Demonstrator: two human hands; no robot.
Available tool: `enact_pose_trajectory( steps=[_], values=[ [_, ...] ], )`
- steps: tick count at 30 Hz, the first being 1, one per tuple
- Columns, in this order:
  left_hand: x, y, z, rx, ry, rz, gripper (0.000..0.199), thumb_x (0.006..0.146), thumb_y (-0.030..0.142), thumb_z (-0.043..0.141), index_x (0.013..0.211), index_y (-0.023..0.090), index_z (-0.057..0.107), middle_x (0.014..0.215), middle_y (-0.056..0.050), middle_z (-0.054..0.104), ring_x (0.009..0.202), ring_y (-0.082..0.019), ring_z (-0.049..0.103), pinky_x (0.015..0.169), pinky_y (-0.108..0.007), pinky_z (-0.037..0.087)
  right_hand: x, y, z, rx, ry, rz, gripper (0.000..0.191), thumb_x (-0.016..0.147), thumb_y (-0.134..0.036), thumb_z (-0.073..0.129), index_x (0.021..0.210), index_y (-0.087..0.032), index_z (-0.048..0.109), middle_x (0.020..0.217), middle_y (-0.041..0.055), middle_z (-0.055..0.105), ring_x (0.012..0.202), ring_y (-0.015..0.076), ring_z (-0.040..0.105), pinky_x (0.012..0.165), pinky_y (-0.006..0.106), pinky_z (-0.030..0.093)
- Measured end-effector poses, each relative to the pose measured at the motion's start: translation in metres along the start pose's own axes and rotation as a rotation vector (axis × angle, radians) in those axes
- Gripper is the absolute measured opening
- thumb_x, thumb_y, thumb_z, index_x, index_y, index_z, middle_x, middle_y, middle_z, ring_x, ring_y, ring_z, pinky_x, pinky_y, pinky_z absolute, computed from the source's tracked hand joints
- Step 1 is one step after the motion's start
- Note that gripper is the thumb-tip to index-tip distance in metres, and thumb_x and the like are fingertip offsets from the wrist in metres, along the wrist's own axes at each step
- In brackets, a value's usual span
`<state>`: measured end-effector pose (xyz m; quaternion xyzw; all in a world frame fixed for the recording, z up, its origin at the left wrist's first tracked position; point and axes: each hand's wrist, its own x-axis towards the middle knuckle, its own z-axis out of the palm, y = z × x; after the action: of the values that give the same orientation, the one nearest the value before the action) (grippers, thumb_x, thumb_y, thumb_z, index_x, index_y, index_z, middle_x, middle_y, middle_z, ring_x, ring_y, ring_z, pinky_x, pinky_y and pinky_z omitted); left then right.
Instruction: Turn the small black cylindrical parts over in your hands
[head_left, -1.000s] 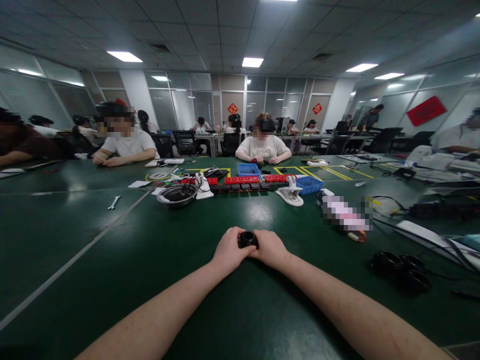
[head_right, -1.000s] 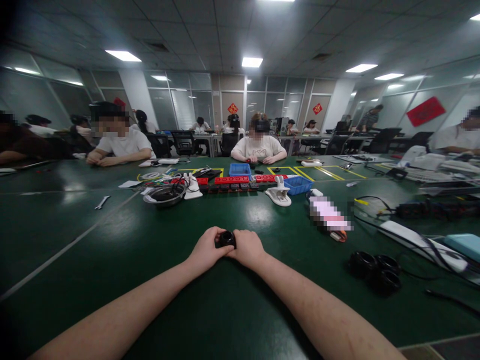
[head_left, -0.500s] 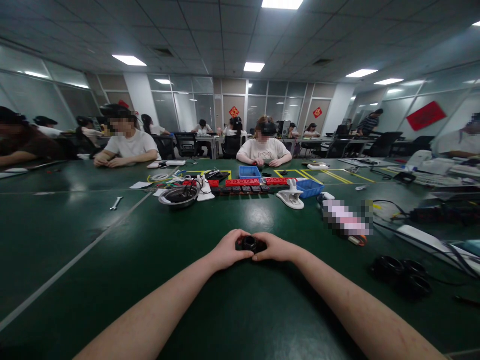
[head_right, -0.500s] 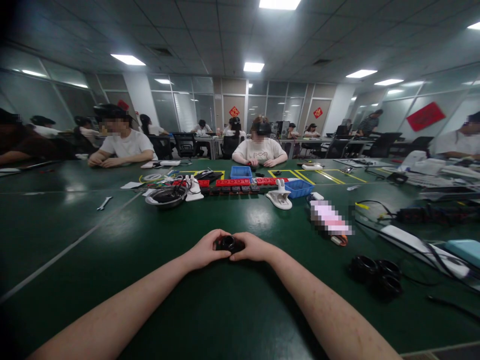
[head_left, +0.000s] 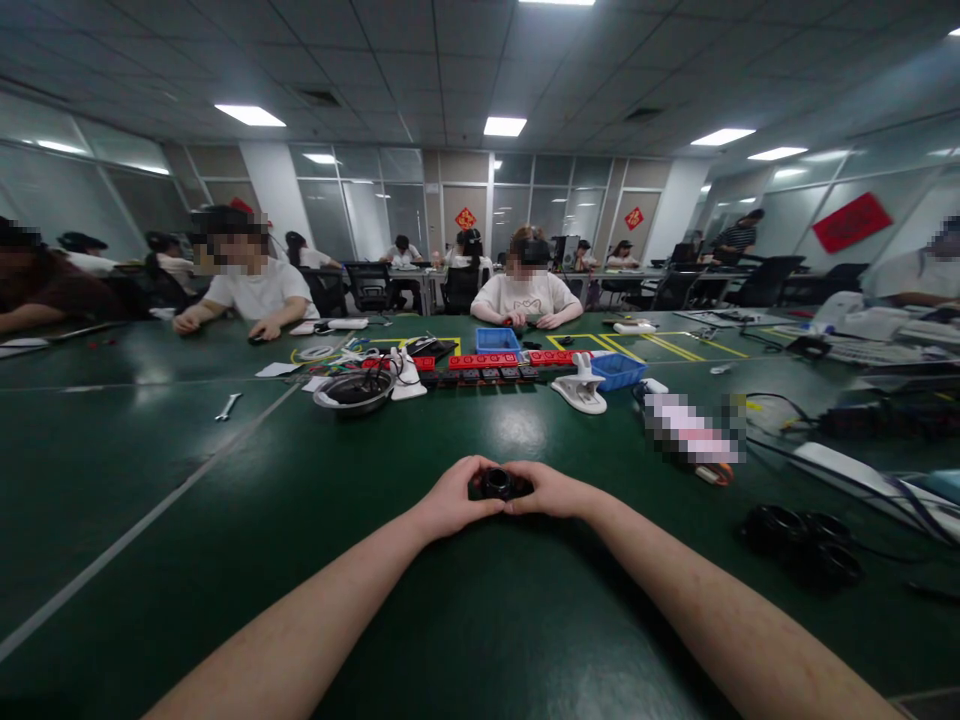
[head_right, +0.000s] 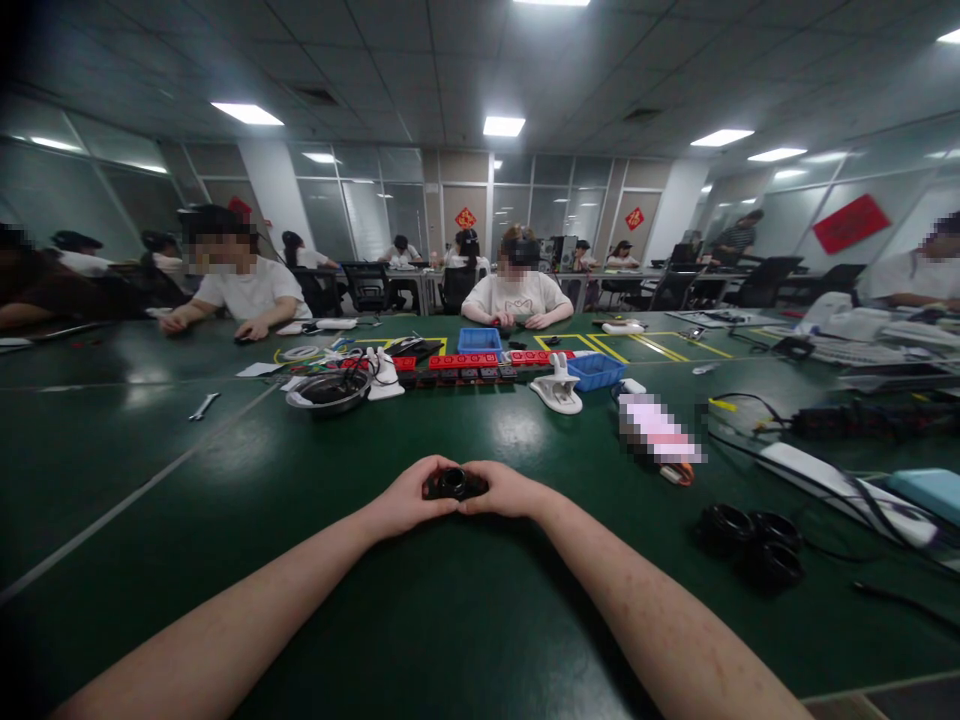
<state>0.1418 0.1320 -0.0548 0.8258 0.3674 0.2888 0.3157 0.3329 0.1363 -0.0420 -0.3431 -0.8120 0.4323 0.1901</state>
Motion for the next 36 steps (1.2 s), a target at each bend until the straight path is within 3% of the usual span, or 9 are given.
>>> enact_pose_trajectory(
  steps=[3,6,12,17,19,22,26,30,36],
  values=[
    [-0.001,0.002,0.0,0.108,0.008,0.026,0.052,0.058,0.038,0.066,0.104,0.022,0.046,0.101,-0.003,0.05,0.093,-0.021,0.047,0.079,-0.033,0.039,-0.003,-0.003,-0.002,0.012,0.014,0.009,0.063,0.065,-0.023,0.061,0.121,-0.019,0.033,0.109,0.0051,0.049,0.089,0.0161,0.05,0.075,0.028,0.041],
    [0.0,0.002,0.003,0.271,0.024,-0.005,0.056,0.055,0.044,0.066,0.103,0.021,0.048,0.098,-0.003,0.052,0.091,-0.022,0.048,0.078,-0.033,0.039,-0.003,-0.008,0.002,-0.146,0.17,0.009,0.068,0.066,-0.034,0.06,0.124,-0.017,0.029,0.111,0.0087,0.046,0.087,0.0172,0.049,0.074,0.031,0.041],
    [0.002,0.0,0.008,0.432,0.026,-0.072,0.037,0.06,0.046,0.06,0.084,0.018,0.055,0.081,-0.003,0.055,0.079,-0.022,0.05,0.069,-0.031,0.039,0.0,-0.025,0.02,-0.56,0.404,-0.118,0.038,0.061,-0.037,0.063,0.093,-0.019,0.054,0.086,0.0045,0.054,0.082,0.0194,0.049,0.073,0.032,0.038],
    [0.0,0.007,0.006,0.433,0.028,-0.077,0.038,0.061,0.051,0.058,0.082,0.019,0.057,0.081,-0.002,0.057,0.079,-0.021,0.051,0.068,-0.029,0.039,0.004,-0.015,0.012,-0.338,0.769,-0.145,0.032,0.063,-0.025,0.059,0.093,-0.018,0.047,0.089,0.0032,0.052,0.082,0.0169,0.048,0.073,0.03,0.038],
    [-0.001,0.009,0.005,0.436,0.043,-0.086,0.036,0.062,0.049,0.057,0.085,0.02,0.057,0.082,-0.002,0.057,0.08,-0.02,0.051,0.069,-0.029,0.039,0.007,-0.003,0.006,-0.185,0.819,-0.079,0.033,0.062,-0.023,0.058,0.092,-0.018,0.044,0.087,0.0024,0.051,0.076,0.0156,0.049,0.068,0.029,0.04],
    [-0.001,0.008,0.005,0.446,0.079,-0.121,0.033,0.065,0.045,0.055,0.087,0.02,0.057,0.083,-0.003,0.057,0.081,-0.021,0.051,0.07,-0.03,0.039,0.011,0.015,0.001,0.029,0.77,0.005,0.039,0.06,-0.023,0.059,0.093,-0.019,0.04,0.086,0.001,0.049,0.07,0.0136,0.05,0.064,0.028,0.041],
    [-0.001,0.003,0.004,0.453,0.133,-0.177,0.035,0.067,0.045,0.053,0.089,0.019,0.056,0.086,-0.005,0.057,0.084,-0.023,0.051,0.07,-0.033,0.039,0.01,0.024,0.0,0.093,0.604,0.052,0.045,0.057,-0.023,0.063,0.095,-0.02,0.039,0.086,0.0001,0.048,0.07,0.0128,0.051,0.066,0.029,0.042],
    [0.0,0.002,0.001,0.432,0.16,-0.195,0.042,0.065,0.047,0.055,0.097,0.02,0.052,0.094,-0.005,0.055,0.091,-0.024,0.049,0.075,-0.034,0.039,0.004,0.016,-0.001,-0.09,0.355,0.064,0.045,0.053,-0.022,0.068,0.093,-0.018,0.047,0.082,0.0008,0.053,0.076,0.0161,0.052,0.069,0.03,0.041],
    [0.002,0.007,-0.005,0.384,0.102,-0.192,0.033,0.064,0.043,0.058,0.089,0.02,0.056,0.085,-0.003,0.056,0.083,-0.021,0.052,0.071,-0.03,0.041,-0.002,0.005,-0.008,-0.279,0.224,0.091,0.038,0.058,-0.027,0.066,0.094,-0.018,0.055,0.087,0.0024,0.059,0.079,0.0168,0.054,0.071,0.029,0.041]
  ],
)
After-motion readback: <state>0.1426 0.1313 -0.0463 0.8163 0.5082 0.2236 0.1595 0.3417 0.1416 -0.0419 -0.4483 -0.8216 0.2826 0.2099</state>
